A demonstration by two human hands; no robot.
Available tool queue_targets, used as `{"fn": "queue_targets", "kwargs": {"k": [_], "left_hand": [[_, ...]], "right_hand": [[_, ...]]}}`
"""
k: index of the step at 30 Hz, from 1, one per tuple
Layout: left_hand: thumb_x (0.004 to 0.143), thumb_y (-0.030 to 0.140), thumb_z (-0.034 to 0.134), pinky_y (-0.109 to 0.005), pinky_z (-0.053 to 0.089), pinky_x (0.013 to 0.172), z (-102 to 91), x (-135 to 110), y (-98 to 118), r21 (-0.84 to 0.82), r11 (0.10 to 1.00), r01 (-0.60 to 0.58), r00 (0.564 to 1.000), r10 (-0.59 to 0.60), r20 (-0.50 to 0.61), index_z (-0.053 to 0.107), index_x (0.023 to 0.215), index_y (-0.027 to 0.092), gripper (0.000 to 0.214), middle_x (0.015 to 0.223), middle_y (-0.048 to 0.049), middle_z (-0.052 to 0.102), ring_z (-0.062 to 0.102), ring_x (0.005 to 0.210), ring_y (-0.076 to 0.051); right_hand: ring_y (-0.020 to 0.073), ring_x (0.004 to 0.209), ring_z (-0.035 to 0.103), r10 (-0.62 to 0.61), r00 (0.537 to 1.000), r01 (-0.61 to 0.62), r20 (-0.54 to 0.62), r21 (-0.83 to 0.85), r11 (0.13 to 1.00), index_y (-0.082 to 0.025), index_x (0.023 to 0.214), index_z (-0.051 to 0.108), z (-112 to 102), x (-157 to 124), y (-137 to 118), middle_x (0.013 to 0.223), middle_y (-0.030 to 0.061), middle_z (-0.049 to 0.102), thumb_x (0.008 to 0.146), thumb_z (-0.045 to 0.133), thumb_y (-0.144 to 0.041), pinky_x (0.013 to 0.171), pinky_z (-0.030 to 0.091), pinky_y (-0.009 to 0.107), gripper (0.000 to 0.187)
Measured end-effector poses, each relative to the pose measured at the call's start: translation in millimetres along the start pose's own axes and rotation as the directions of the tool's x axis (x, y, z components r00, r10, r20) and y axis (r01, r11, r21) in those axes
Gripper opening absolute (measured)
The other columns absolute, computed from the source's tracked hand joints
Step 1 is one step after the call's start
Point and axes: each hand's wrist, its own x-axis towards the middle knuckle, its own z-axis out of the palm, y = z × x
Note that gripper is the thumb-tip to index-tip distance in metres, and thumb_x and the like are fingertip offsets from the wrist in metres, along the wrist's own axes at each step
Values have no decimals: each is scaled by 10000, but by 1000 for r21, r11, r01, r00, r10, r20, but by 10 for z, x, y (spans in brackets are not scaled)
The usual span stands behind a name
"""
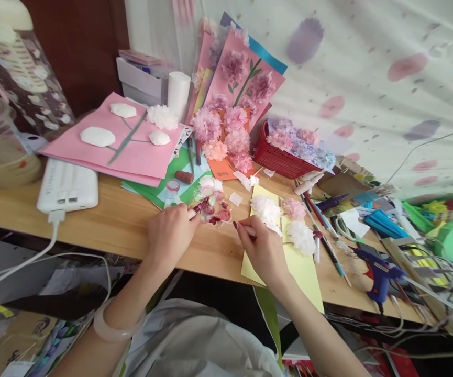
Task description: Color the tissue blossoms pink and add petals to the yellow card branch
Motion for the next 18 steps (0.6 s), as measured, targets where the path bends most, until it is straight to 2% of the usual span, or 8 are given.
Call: {"fn": "queue_targets", "kwargs": {"k": [5,12,18], "left_hand": [[907,423,482,-321,330,540,10,2,8,-3,1000,10,1000,-10,1,679,832,177,323,802,-117,743,707,775,-300],[911,439,477,-325,325,537,14,1,5,2,1000,16,1000,-16,-4,678,825,177,341,797,-114,742,707,775,-297],[917,430,465,-327,337,544,5,-7,18,3,1000,24,1000,-24,2,682,839,173,345,815,-121,744,706,782,-304]], "right_hand": [[159,606,593,-77,997,74,-27,-103,992,-205,924,578,30,-15,11,770,24,694,958,514,-303,594,390,245,122],[185,730,644,-192,980,183,-51,-151,971,-184,934,641,40,-10,29,837,54,705,945,552,-230,648,445,263,101],[195,747,638,-324,946,318,20,-254,914,-169,995,669,-25,48,85,837,64,707,969,509,-205,652,462,289,166]]}}
